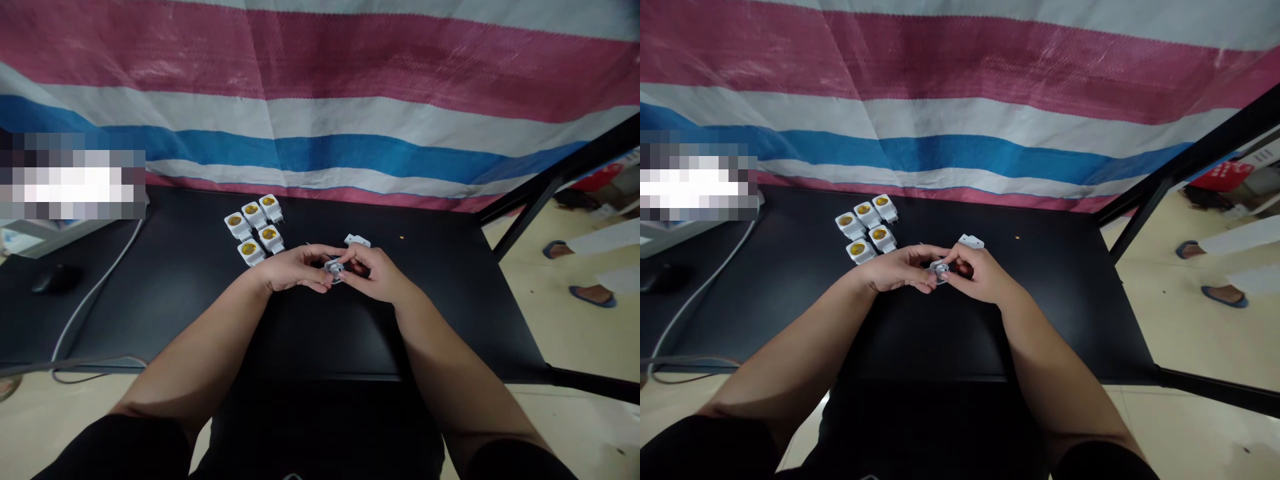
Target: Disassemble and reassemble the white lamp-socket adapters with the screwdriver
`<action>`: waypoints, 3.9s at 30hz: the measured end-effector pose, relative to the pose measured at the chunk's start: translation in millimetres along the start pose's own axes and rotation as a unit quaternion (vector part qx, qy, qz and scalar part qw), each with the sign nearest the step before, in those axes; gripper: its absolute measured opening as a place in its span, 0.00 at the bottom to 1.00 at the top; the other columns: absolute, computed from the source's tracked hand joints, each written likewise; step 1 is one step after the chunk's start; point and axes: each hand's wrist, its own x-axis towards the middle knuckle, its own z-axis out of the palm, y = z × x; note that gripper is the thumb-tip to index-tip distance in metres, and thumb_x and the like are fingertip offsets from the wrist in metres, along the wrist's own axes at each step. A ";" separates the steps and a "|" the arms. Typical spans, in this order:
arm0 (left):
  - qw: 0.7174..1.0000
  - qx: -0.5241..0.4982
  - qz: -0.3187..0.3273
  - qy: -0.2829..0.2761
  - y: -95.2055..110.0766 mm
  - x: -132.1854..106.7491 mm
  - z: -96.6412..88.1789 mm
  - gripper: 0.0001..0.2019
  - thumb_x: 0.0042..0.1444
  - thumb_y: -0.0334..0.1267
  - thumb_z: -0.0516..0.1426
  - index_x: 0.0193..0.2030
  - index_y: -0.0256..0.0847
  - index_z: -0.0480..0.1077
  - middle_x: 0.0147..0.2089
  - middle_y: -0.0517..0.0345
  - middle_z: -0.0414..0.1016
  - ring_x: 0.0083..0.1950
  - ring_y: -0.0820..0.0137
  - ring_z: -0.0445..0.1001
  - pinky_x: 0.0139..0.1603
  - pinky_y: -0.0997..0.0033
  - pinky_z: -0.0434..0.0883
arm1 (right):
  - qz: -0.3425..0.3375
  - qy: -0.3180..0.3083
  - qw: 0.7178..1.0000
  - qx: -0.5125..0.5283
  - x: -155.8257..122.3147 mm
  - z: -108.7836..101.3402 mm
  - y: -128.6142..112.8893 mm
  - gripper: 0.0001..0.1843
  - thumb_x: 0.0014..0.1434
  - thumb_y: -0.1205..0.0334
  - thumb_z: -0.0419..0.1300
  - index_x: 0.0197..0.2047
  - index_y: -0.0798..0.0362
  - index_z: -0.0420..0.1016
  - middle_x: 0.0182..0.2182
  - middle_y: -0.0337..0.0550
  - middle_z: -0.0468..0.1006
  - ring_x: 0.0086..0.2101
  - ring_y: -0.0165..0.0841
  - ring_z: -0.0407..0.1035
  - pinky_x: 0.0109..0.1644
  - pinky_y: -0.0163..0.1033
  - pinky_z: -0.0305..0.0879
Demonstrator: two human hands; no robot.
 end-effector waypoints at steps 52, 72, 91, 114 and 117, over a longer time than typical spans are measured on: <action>0.978 -0.037 0.125 0.164 -2.4 6.1 -6.5 0.29 0.54 0.29 0.74 0.63 0.43 0.76 0.44 0.58 0.82 0.34 0.76 0.81 0.33 0.80 0.77 | 0.349 0.243 0.850 -0.311 -17.1 -71.6 70.3 0.10 0.61 0.66 0.62 0.41 0.54 0.87 0.39 0.53 0.88 0.40 0.44 0.80 0.52 0.48 0.76; 0.978 -0.040 0.100 0.180 -1.4 7.7 -4.7 0.26 0.57 0.30 0.73 0.62 0.43 0.79 0.44 0.58 0.83 0.32 0.78 0.79 0.31 0.80 0.76 | 0.212 0.076 0.957 -0.181 -12.9 -43.0 34.0 0.06 0.59 0.66 0.65 0.37 0.49 0.85 0.31 0.41 0.84 0.30 0.35 0.75 0.38 0.42 0.69; 0.979 -0.006 0.103 0.177 -1.2 8.7 0.9 0.26 0.56 0.31 0.73 0.61 0.40 0.77 0.45 0.58 0.81 0.33 0.78 0.79 0.31 0.80 0.78 | -0.026 0.186 0.973 -0.136 3.5 1.0 2.8 0.04 0.70 0.63 0.65 0.43 0.48 0.84 0.37 0.41 0.83 0.32 0.32 0.74 0.39 0.42 0.72; 0.978 0.052 0.190 0.066 -13.5 12.8 4.3 0.25 0.62 0.30 0.71 0.63 0.39 0.72 0.46 0.55 0.82 0.43 0.67 0.87 0.45 0.68 0.85 | 0.006 0.198 0.966 -0.163 9.8 22.2 3.3 0.05 0.66 0.67 0.66 0.39 0.49 0.83 0.36 0.42 0.82 0.31 0.33 0.73 0.38 0.41 0.72; 0.977 0.060 0.193 0.074 -12.0 12.8 5.7 0.25 0.61 0.30 0.71 0.63 0.39 0.72 0.46 0.55 0.82 0.42 0.68 0.87 0.44 0.68 0.84 | 0.006 0.202 0.967 -0.155 10.0 19.8 0.4 0.06 0.65 0.67 0.64 0.38 0.49 0.82 0.35 0.41 0.81 0.31 0.33 0.72 0.37 0.41 0.71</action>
